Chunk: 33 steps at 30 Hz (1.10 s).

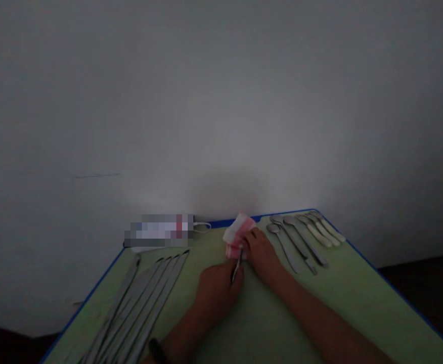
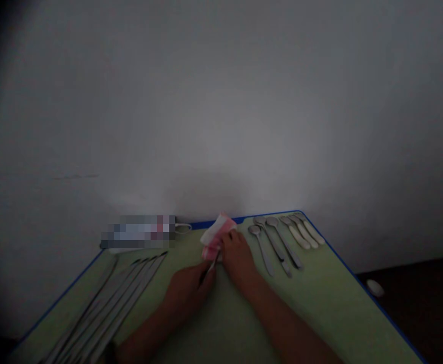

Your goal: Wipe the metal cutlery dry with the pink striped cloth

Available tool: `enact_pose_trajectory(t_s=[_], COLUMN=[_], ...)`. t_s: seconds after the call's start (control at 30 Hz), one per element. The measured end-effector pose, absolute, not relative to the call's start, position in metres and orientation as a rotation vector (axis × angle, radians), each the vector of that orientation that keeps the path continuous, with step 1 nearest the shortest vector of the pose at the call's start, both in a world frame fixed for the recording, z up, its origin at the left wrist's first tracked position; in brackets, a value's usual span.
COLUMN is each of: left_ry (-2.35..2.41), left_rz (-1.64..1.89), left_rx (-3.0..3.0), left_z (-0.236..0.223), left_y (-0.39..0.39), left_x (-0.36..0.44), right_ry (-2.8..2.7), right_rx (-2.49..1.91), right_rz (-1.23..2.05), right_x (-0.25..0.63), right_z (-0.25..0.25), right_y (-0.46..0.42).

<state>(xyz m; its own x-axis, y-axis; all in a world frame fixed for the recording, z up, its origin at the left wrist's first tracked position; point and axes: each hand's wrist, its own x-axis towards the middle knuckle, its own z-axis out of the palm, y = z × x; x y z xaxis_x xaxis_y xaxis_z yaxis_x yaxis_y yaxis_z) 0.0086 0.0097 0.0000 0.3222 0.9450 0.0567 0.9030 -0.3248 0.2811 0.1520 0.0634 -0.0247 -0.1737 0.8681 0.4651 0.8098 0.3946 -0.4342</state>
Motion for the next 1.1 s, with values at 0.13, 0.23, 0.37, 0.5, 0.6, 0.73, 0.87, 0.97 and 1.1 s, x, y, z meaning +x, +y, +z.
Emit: enact_pose_trajectory(t_s=[0.13, 0.23, 0.37, 0.5, 0.6, 0.73, 0.87, 0.97, 1.1], left_ry=[1.66, 1.539, 1.43, 1.42, 1.43, 1.483, 1.518, 1.512, 1.5], left_rz=[0.501, 0.682, 0.717, 0.619, 0.554, 0.502, 0.448, 0.428, 0.442], left_rx=[2.08, 1.879, 1.874, 2.015, 2.083, 2.182, 2.266, 2.266, 2.243], left_z=[0.004, 0.007, 0.006, 0.003, 0.001, -0.001, -0.002, -0.002, -0.001], left_y=[0.015, 0.016, 0.014, 0.013, 0.013, 0.014, 0.014, 0.014, 0.014], left_x=[0.007, 0.007, 0.01, 0.011, 0.01, 0.009, 0.009, 0.01, 0.01], right_ry=[-1.696, -1.465, -1.173, -0.897, -0.86, -1.018, -1.08, -0.986, -0.941], right_rx=[-1.301, -1.207, -0.972, -0.787, -0.655, -0.686, -0.7, -0.681, -0.698], right_rz=[0.332, 0.555, 1.036, 1.243, 1.365, 1.561, 1.666, 1.738, 1.738], right_x=[0.157, 0.164, 0.173, 0.175, 0.174, 0.172, 0.173, 0.174, 0.174], right_z=[-0.022, -0.018, -0.02, -0.023, -0.019, -0.016, -0.016, -0.017, -0.023], right_y=[0.065, 0.064, 0.072, 0.08, 0.078, 0.07, 0.067, 0.069, 0.073])
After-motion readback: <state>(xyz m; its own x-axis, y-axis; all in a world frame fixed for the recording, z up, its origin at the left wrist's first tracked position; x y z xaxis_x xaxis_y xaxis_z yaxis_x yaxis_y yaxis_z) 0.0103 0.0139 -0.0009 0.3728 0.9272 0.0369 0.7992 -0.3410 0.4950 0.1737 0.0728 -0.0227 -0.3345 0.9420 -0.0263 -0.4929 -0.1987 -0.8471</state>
